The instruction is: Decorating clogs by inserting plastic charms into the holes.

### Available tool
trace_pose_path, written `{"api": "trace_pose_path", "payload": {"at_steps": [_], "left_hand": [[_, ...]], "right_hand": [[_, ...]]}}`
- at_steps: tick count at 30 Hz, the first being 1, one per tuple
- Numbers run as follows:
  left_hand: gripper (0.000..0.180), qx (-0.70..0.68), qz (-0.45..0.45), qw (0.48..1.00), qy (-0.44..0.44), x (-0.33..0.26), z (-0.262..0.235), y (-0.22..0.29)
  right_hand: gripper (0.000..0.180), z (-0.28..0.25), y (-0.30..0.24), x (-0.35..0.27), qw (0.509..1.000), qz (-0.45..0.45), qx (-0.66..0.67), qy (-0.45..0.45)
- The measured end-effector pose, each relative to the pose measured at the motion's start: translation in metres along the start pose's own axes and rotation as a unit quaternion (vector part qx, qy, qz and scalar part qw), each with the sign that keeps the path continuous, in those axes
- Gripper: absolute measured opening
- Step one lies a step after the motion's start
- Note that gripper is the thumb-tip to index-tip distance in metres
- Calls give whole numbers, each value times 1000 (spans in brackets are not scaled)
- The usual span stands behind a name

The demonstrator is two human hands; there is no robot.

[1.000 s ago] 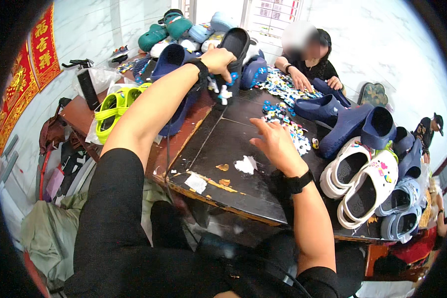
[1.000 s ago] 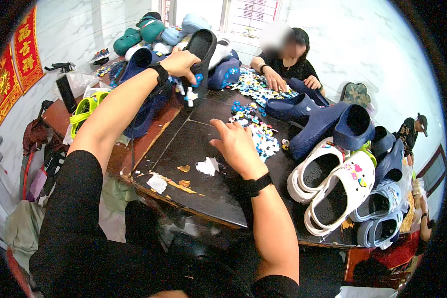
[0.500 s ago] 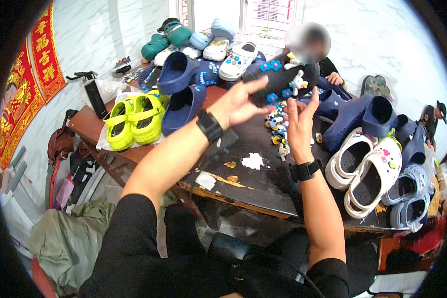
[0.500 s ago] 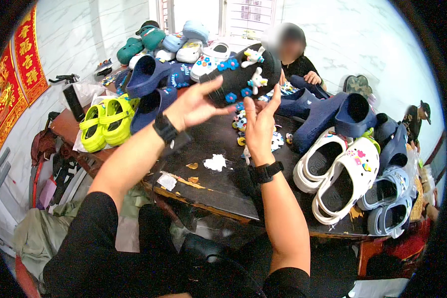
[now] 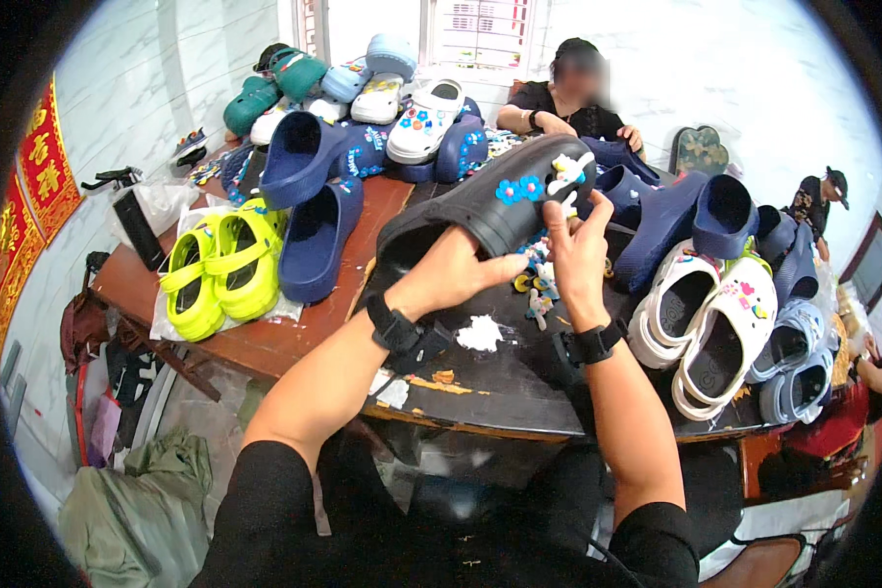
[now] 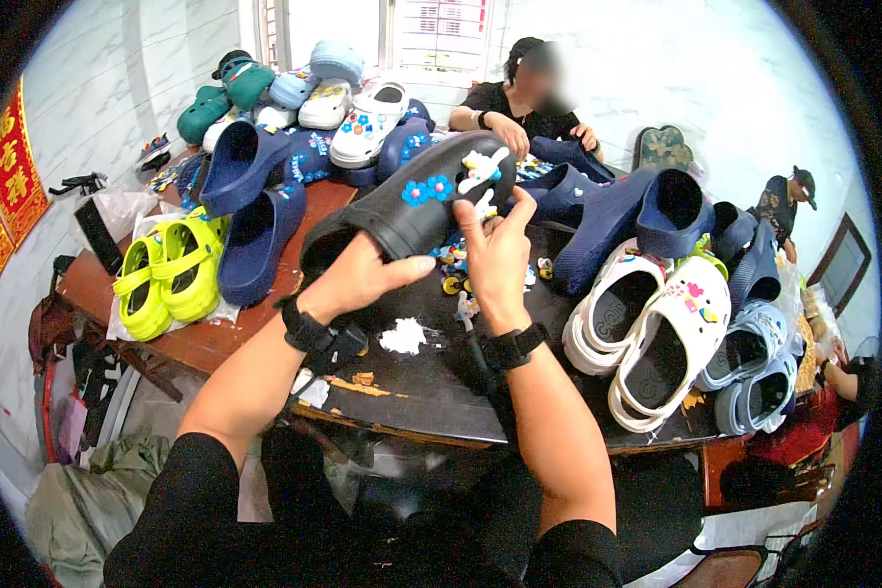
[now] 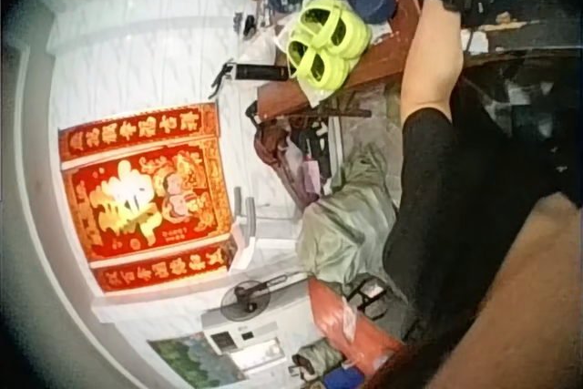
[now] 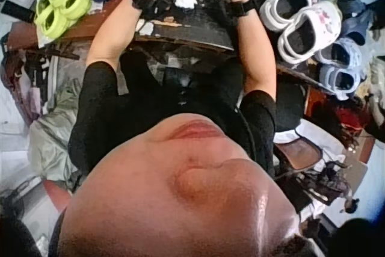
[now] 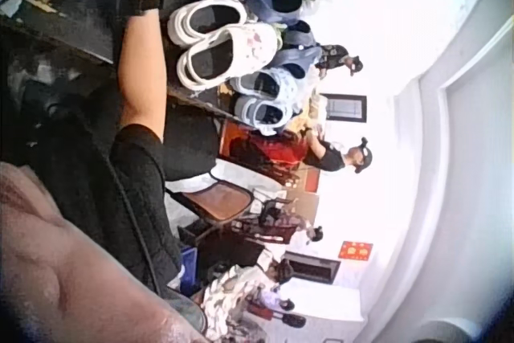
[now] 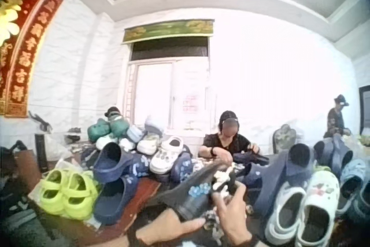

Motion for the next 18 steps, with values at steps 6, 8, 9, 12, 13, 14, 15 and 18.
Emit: {"api": "trace_pose_path", "payload": {"at_steps": [6,8,9,12,13,14,15,18], "left_hand": [[51,-192,-76,978,23,-13,6,-19],[50,-198,-79,977,23,-14,4,-21],[49,-199,-83,976,24,-15,3,-22],[44,-256,-63,962,73,-12,-1,-26],[41,-311,-57,943,105,-11,-7,-33],[36,-379,-69,917,105,-8,-10,-40],[31,-441,-82,885,123,-7,-13,-33],[30,-488,-112,853,148,-6,-23,-49]], "right_hand": [[50,-4,-6,1,996,-29,-87,15],[46,-2,-6,2,994,-17,-108,2],[42,1,-5,2,992,-5,-122,-12],[39,3,-11,-1,997,-18,-78,-18],[39,5,-12,-2,999,-13,-38,-28],[40,9,-10,-1,998,-28,-51,-28],[40,11,-8,-2,998,-26,-52,-31],[40,19,-8,-5,996,-54,-37,-66]]}}
Point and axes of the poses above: each hand's wrist, its own x-axis towards the middle knuckle, its own z-axis out of the palm, y = z × x, the point moved 9 cm from there along x, towards the middle knuckle, and after that the axes turned 2 degrees about -x, right-handed, at the moved point
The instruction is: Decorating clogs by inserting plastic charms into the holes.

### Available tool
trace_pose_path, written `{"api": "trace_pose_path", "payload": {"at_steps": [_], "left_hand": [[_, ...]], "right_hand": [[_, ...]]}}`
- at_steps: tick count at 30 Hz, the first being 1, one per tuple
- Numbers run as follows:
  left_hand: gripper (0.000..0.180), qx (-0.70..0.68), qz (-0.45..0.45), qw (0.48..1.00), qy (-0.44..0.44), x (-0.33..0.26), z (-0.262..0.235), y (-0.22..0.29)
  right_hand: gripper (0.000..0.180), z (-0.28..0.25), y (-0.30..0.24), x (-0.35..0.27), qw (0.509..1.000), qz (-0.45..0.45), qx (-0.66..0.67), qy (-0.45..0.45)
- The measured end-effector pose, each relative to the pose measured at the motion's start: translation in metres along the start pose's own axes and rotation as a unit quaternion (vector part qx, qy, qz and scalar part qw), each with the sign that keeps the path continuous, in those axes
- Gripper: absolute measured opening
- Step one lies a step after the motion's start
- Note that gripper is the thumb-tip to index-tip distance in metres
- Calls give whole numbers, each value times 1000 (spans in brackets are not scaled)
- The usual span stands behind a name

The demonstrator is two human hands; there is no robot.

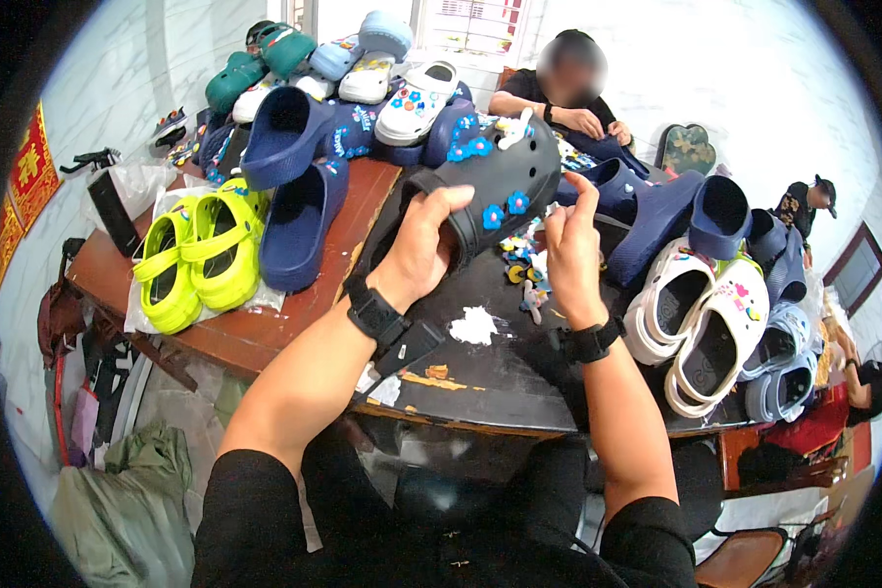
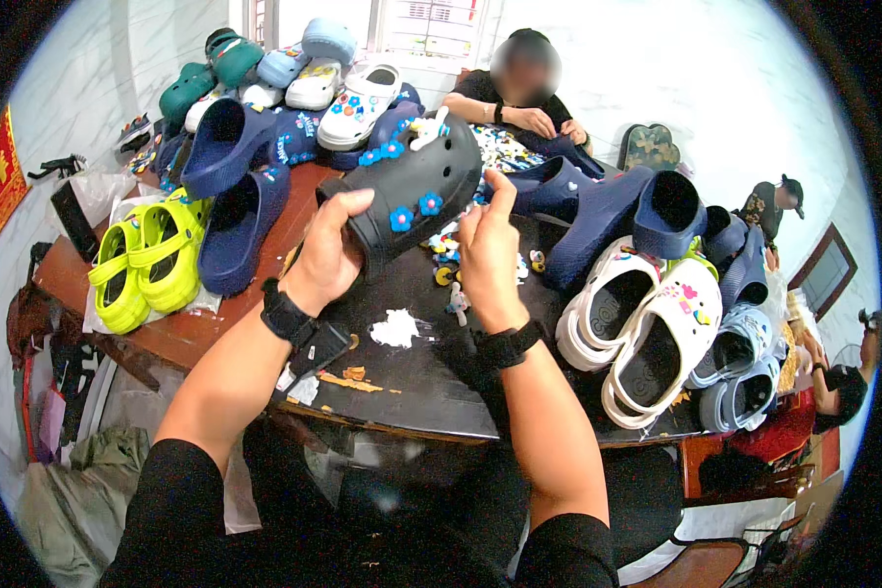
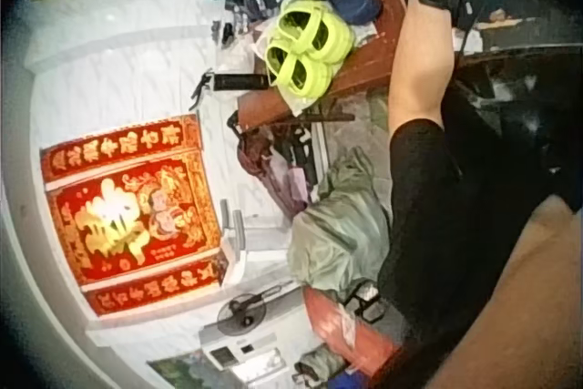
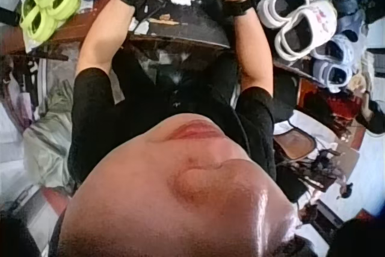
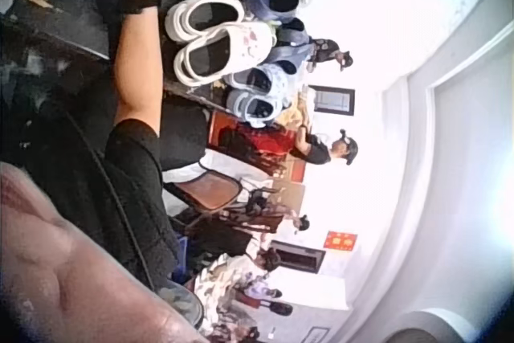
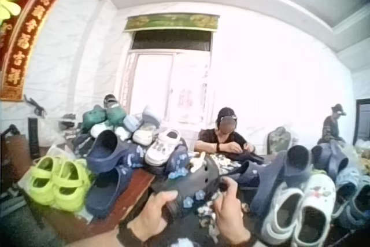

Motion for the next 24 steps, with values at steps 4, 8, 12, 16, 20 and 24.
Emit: {"api": "trace_pose_path", "payload": {"at_steps": [4,8,12,16,20,24], "left_hand": [[42,-9,16,1000,-12,3,-1,12],[38,-10,48,999,-20,5,1,20],[45,84,75,993,-43,4,4,21],[57,364,138,918,-76,-8,23,20],[60,393,98,907,-113,-20,32,-5],[60,315,67,939,-120,-26,47,-7]], "right_hand": [[34,0,25,1,962,-29,-261,-80],[25,4,68,0,901,24,-398,-172],[30,-8,37,7,930,-24,-358,-81],[36,-1,38,10,992,108,38,-58],[44,25,26,-10,955,190,203,-104],[31,21,27,-8,959,132,242,-62]]}}
Point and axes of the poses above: each hand's wrist, its own x-axis towards the middle knuckle, its own z-axis out of the palm, y = z × x, the point moved 9 cm from there along x, towards the middle knuckle, and after that the axes turned 2 degrees about -x, right-handed, at the moved point
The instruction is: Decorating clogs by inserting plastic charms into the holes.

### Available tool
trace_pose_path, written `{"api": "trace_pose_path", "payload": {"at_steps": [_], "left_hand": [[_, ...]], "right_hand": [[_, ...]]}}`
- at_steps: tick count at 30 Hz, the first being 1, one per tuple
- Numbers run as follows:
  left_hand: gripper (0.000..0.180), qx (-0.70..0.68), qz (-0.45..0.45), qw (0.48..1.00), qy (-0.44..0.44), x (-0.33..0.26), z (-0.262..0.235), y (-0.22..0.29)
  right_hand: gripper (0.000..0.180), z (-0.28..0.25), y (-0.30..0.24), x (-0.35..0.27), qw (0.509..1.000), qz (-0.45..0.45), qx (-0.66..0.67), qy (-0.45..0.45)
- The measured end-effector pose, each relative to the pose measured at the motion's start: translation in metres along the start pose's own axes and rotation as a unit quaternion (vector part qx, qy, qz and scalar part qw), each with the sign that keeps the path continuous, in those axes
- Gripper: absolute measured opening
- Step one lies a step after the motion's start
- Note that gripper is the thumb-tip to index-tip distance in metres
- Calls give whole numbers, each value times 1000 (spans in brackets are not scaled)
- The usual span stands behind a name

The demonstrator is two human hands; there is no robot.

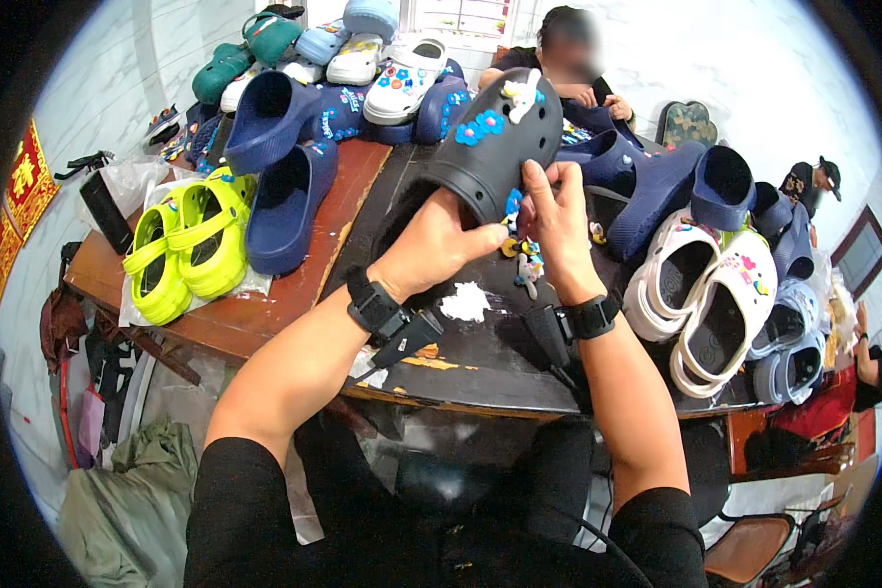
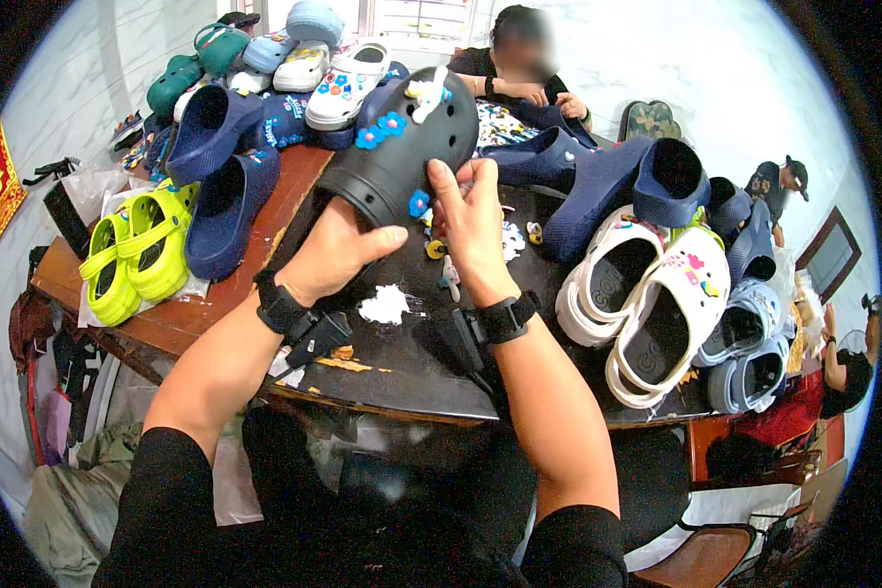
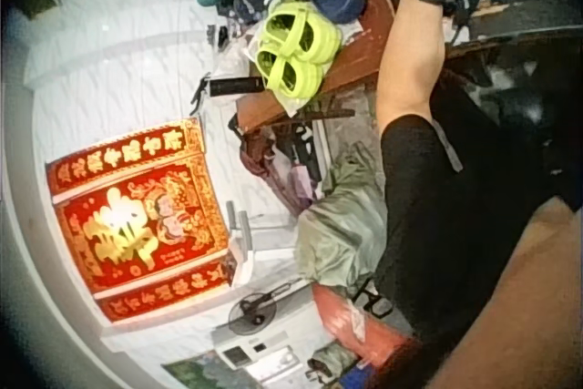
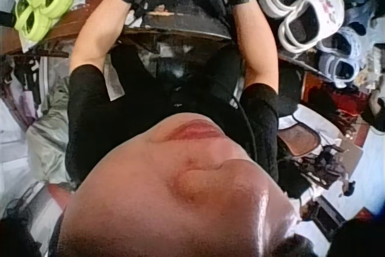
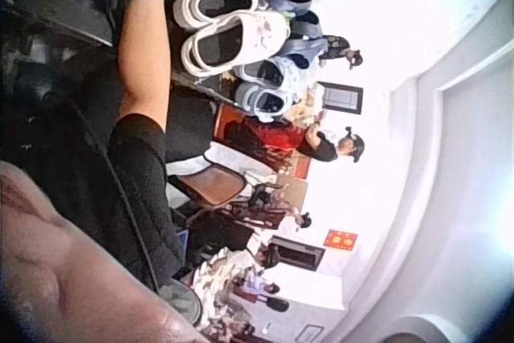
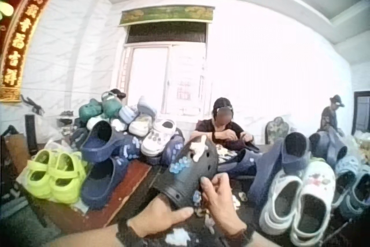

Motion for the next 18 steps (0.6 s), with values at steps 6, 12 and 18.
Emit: {"api": "trace_pose_path", "payload": {"at_steps": [6,12,18], "left_hand": [[60,-7,0,1000,-6,4,-12,-11],[54,-54,-13,998,-2,7,-23,-33],[52,-244,-25,969,32,12,-30,-23]], "right_hand": [[15,8,-13,-3,997,-69,4,-24],[12,13,-11,-2,995,-42,72,-49],[12,18,-18,-5,984,-57,149,-75]]}}
Point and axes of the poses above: each hand's wrist, its own x-axis towards the middle knuckle, its own z-axis out of the palm, y = z × x, the point moved 9 cm from there along x, towards the middle knuckle, and after that the axes turned 2 degrees about -x, right-handed, at the moved point
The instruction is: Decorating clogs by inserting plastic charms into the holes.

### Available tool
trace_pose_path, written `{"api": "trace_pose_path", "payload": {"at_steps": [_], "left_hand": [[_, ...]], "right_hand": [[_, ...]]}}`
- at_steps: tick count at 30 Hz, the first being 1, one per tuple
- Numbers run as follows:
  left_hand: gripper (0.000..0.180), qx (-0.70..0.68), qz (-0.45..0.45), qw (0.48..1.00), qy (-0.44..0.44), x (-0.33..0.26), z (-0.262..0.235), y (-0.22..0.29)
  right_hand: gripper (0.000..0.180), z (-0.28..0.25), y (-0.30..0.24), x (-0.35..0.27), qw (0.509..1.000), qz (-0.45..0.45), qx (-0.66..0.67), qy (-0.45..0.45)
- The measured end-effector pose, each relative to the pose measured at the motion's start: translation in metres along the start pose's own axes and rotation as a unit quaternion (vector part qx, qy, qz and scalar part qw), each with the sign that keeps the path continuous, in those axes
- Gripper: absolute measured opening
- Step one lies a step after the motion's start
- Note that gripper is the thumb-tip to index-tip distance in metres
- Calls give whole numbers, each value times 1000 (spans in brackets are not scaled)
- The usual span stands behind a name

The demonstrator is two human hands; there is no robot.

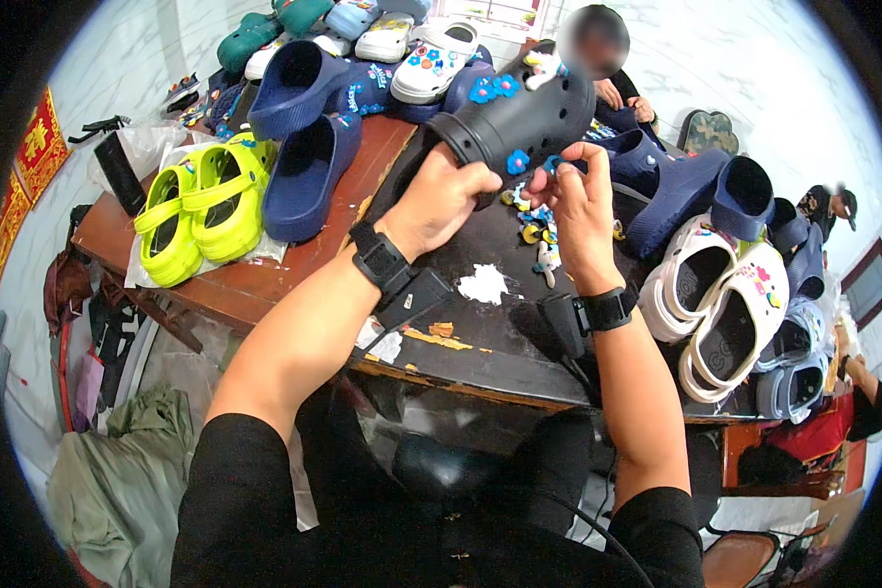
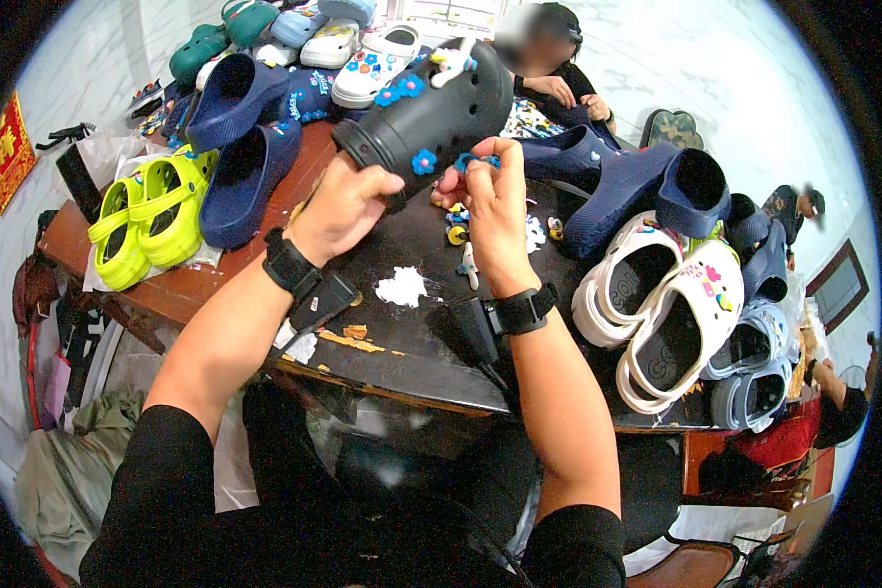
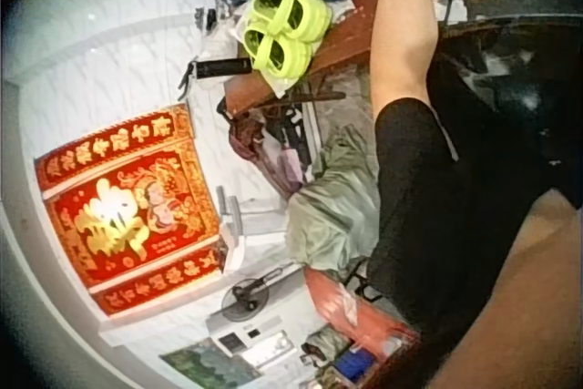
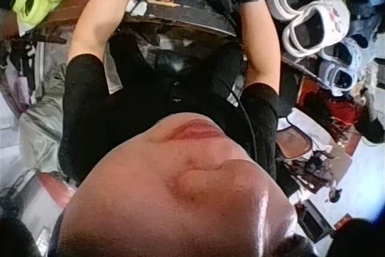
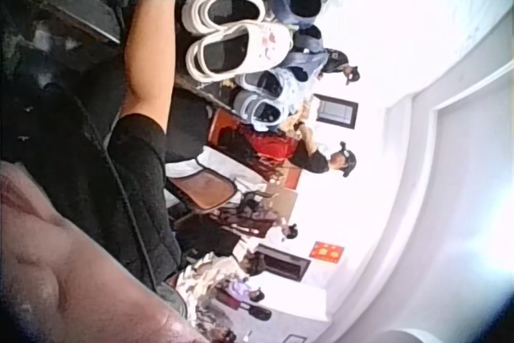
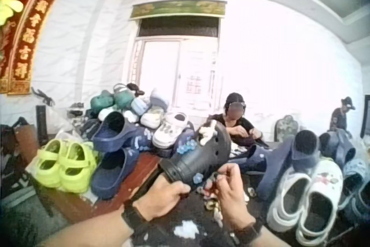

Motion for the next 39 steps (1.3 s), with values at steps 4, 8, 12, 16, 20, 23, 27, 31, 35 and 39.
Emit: {"api": "trace_pose_path", "payload": {"at_steps": [4,8,12,16,20,23,27,31,35,39], "left_hand": [[40,-33,39,996,75,3,-16,10],[32,27,94,991,88,2,-29,23],[33,69,108,988,85,5,-25,22],[37,190,119,972,73,-1,-13,29],[43,308,83,947,35,-3,-3,16],[39,241,32,970,16,-9,10,1],[33,98,23,995,20,-8,13,-5],[34,61,22,997,44,-9,9,-8],[34,69,39,996,36,-8,10,-6],[30,-69,-37,997,18,-7,10,-7]], "right_hand": [[11,-26,-2,4,984,4,-163,71],[12,-30,-9,7,746,-38,-663,49],[19,-52,11,4,660,15,-751,-11],[39,-31,-12,9,796,-6,-605,26],[51,0,18,-3,966,125,-223,-29],[42,2,25,-10,969,138,-207,10],[36,4,23,-9,988,98,-120,17],[27,11,15,-9,993,51,-102,0],[24,9,12,-5,990,10,-142,-14],[20,17,10,-6,985,-7,-168,-48]]}}
Point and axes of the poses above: each hand's wrist, its own x-axis towards the middle knuckle, its own z-axis out of the palm, y = z × x, the point moved 9 cm from there along x, towards the middle knuckle, and after that the axes turned 2 degrees about -x, right-handed, at the moved point
